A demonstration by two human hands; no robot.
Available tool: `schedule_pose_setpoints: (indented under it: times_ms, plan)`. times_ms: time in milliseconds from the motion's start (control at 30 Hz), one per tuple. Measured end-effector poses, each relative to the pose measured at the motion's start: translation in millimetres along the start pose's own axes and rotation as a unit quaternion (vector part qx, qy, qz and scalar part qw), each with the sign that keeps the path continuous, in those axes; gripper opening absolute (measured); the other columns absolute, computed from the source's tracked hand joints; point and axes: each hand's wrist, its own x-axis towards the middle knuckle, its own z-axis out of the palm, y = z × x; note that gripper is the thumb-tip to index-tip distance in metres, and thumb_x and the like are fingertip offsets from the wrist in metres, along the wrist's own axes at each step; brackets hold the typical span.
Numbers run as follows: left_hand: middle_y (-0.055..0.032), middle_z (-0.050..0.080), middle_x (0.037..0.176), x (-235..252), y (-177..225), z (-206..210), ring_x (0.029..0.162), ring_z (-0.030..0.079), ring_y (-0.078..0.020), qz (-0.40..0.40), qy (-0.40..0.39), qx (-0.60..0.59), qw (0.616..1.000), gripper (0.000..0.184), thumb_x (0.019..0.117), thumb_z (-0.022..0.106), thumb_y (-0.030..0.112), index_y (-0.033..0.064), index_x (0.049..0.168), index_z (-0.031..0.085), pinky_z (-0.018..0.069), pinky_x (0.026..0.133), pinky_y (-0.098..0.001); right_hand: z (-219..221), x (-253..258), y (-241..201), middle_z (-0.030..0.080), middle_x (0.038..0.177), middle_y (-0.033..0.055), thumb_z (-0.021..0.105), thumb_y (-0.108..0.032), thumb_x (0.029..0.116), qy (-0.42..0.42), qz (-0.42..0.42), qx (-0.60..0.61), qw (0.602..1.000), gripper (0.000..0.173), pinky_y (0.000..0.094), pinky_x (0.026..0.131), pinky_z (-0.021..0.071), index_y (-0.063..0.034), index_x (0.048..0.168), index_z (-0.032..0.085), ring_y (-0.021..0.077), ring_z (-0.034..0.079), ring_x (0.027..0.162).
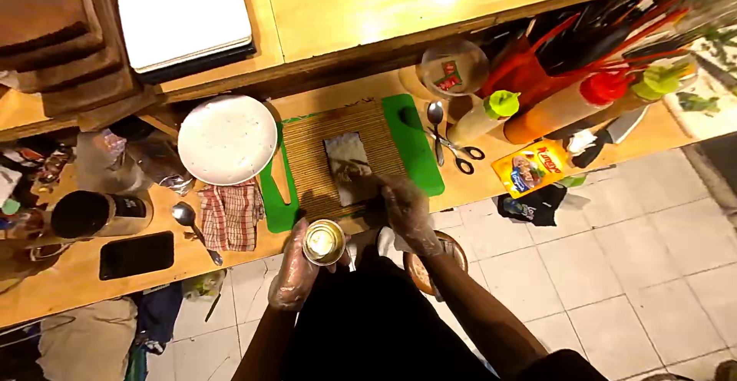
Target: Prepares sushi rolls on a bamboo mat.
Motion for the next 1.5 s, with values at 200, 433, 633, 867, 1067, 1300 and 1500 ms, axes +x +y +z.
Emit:
schedule_pose_setpoints:
  times_ms: [200,433,633,867,1067,1300,1500]
  plan:
    - [-0.0295,0.070,0.108,-0.1,6.3,-7.1,0.076,0.073,-0.0346,0.001,-0.005,-0.004,1.000,0.076,0.1009,0.040,0.066,-0.0027,0.126,0.057,0.0612,0.055,-0.0378,12.1,-9.2,4.0,0.075,0.113,0.0069,0.057,-0.023,0.1032,0.041,-0.014,-0.091,0.995,0.026,0.0447,0.095,0.0571,-0.0135,0.119,0.076,0.0210,0.070,0.108]
    - [-0.0286,0.070,0.108,8.7,14.6,0.4,0.075,0.073,-0.0324,-0.001,-0.020,0.013,1.000,0.075,0.1050,0.030,0.062,-0.0037,0.124,0.059,0.0608,0.055,-0.0355,11.8,-4.9,-0.6,0.076,0.109,0.0080,0.055,-0.027,0.1037,0.074,-0.026,-0.095,0.992,0.029,0.0435,0.094,0.0581,-0.0122,0.111,0.078,0.0207,0.071,0.106]
    - [-0.0293,0.071,0.107,10.6,17.2,5.1,0.074,0.074,-0.0318,-0.009,-0.023,0.020,0.999,0.075,0.1061,0.025,0.061,-0.0041,0.125,0.058,0.0607,0.055,-0.0344,16.9,-7.2,1.1,0.076,0.107,0.0093,0.056,-0.026,0.1018,0.078,-0.021,-0.102,0.992,0.027,0.0446,0.092,0.0582,-0.0110,0.108,0.079,0.0228,0.071,0.104]
    - [-0.0306,0.070,0.111,19.2,18.4,6.1,0.076,0.074,-0.0334,-0.007,-0.038,0.014,0.999,0.075,0.1060,0.026,0.062,-0.0034,0.126,0.058,0.0605,0.055,-0.0350,19.6,-3.7,3.8,0.076,0.105,0.0084,0.059,-0.020,0.1012,0.089,0.015,-0.034,0.995,0.024,0.0388,0.094,0.0582,-0.0070,0.108,0.078,0.0176,0.071,0.102]
    - [-0.0279,0.071,0.107,30.0,17.9,8.7,0.074,0.074,-0.0315,-0.011,-0.010,0.000,1.000,0.071,0.1084,0.020,0.055,-0.0018,0.126,0.058,0.0617,0.054,-0.0354,0.9,15.3,-28.3,0.077,0.095,0.0026,0.050,-0.025,0.1068,0.115,0.269,0.086,0.952,0.032,0.0352,0.084,0.0606,-0.0089,0.110,0.077,0.0112,0.072,0.088]
    - [-0.0275,0.071,0.105,50.2,20.0,26.8,0.072,0.073,-0.0310,-0.049,0.035,0.003,0.998,0.069,0.1093,0.010,0.048,-0.0008,0.130,0.055,0.0599,0.053,-0.0345,-20.6,6.3,-68.1,0.077,0.098,0.0085,0.045,-0.019,0.1077,0.112,0.201,0.185,0.956,0.035,0.0344,0.085,0.0604,-0.0005,0.106,0.075,0.0170,0.073,0.092]
    - [-0.0178,0.070,0.091,61.0,27.7,45.8,0.070,0.070,-0.0271,-0.097,0.108,-0.065,0.987,0.061,0.1098,0.019,0.052,0.0079,0.120,0.059,0.0597,0.054,-0.0369,-35.9,-11.9,-69.5,0.077,0.106,0.0046,0.056,-0.024,0.1034,-0.008,-0.039,0.147,0.988,0.027,0.0359,0.092,0.0599,-0.0116,0.108,0.079,0.0154,0.071,0.101]
